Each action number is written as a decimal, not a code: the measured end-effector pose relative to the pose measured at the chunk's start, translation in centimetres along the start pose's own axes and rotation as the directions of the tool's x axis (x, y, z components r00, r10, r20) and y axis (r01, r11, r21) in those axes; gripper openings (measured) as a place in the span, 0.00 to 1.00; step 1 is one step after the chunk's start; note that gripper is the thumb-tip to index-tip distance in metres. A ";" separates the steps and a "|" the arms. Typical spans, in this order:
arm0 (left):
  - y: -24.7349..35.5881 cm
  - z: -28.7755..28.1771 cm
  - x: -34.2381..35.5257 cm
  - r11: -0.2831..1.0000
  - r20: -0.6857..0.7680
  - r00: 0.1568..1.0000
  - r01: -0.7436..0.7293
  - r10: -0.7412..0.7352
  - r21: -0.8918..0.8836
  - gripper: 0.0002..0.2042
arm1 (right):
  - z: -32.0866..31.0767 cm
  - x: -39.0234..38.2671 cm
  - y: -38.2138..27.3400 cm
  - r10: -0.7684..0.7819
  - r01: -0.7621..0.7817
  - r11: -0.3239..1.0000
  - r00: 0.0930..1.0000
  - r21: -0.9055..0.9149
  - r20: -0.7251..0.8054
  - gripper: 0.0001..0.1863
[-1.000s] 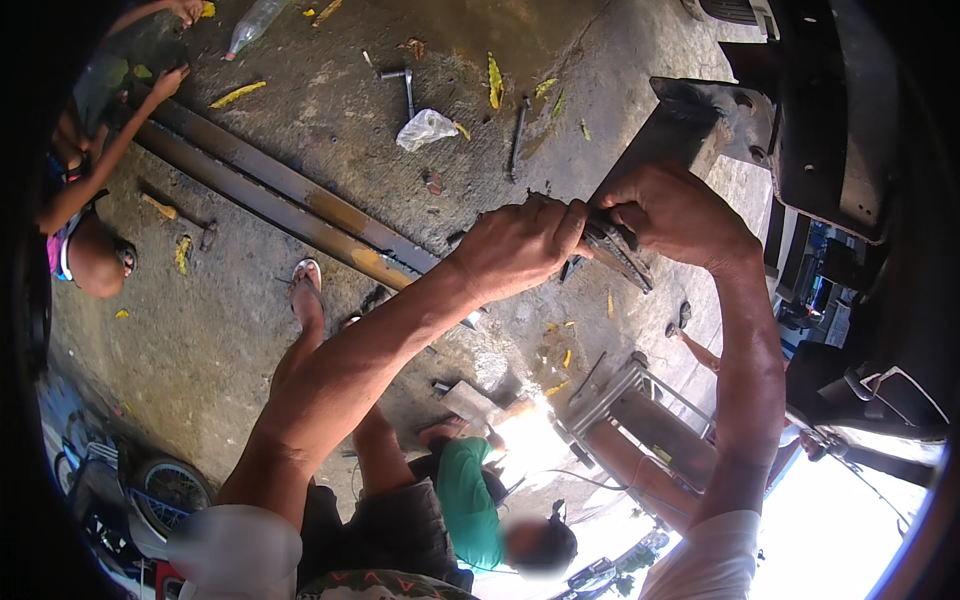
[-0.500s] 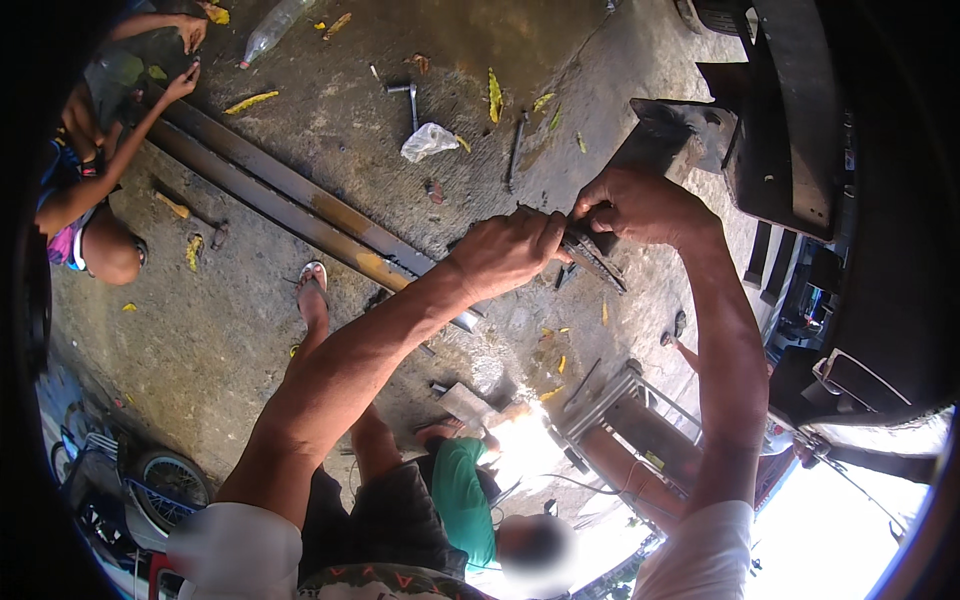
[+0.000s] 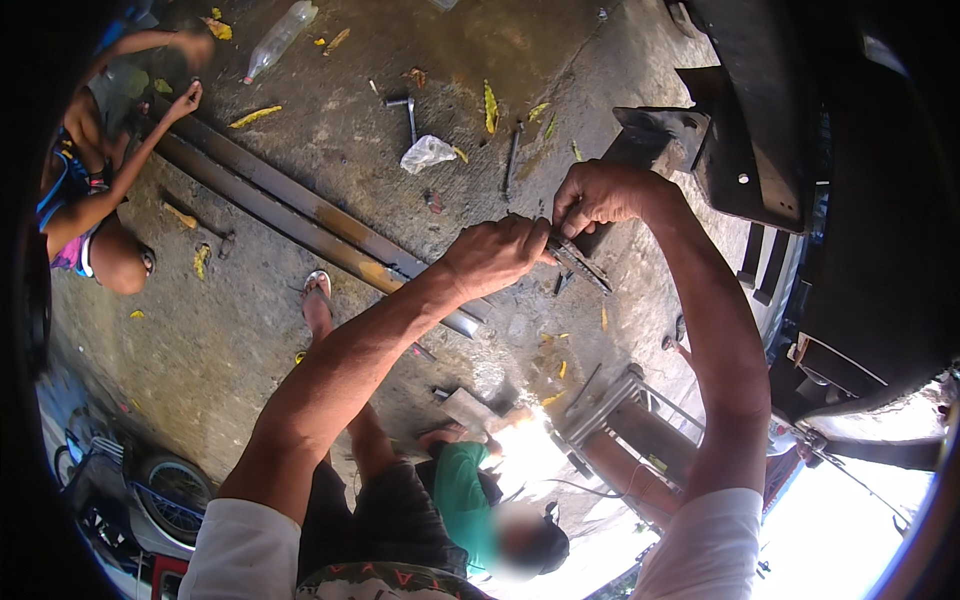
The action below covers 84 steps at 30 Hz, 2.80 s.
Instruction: The person sits on the ground and uses a small tool to scrape and clean a rusty metal part. They repeatedly scrape the surface and wipe it with a cloth, while another person works nearby.
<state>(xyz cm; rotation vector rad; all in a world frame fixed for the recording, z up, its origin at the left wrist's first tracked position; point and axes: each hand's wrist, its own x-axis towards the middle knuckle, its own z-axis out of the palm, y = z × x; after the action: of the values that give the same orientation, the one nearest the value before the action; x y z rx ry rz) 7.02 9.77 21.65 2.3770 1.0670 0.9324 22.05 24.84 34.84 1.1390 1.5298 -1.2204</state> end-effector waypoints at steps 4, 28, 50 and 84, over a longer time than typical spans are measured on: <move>-0.2 -0.3 0.1 1.000 0.004 1.000 0.009 -0.009 0.007 0.23 | 0.1 -0.4 -1.1 0.016 -0.018 0.998 1.000 -0.055 -0.026 0.11; 0.1 -0.6 0.0 1.000 -0.012 1.000 0.020 -0.020 -0.003 0.24 | 3.9 -2.5 1.2 -0.192 0.155 0.979 0.912 -0.130 -0.362 0.12; -0.3 -0.4 0.0 1.000 -0.006 1.000 0.001 -0.001 -0.017 0.24 | 2.4 -2.6 0.4 -0.204 0.165 0.973 0.943 -0.164 -0.263 0.13; -0.2 -0.9 0.1 1.000 -0.008 1.000 -0.009 0.009 0.011 0.24 | 1.9 -2.5 0.4 -0.201 0.158 0.970 0.950 -0.187 -0.239 0.14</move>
<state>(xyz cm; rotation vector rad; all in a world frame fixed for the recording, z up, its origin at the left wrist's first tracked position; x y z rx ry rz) 6.34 10.01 22.15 2.3902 1.0678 0.9419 23.16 22.65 36.87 1.0972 1.9299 -1.0691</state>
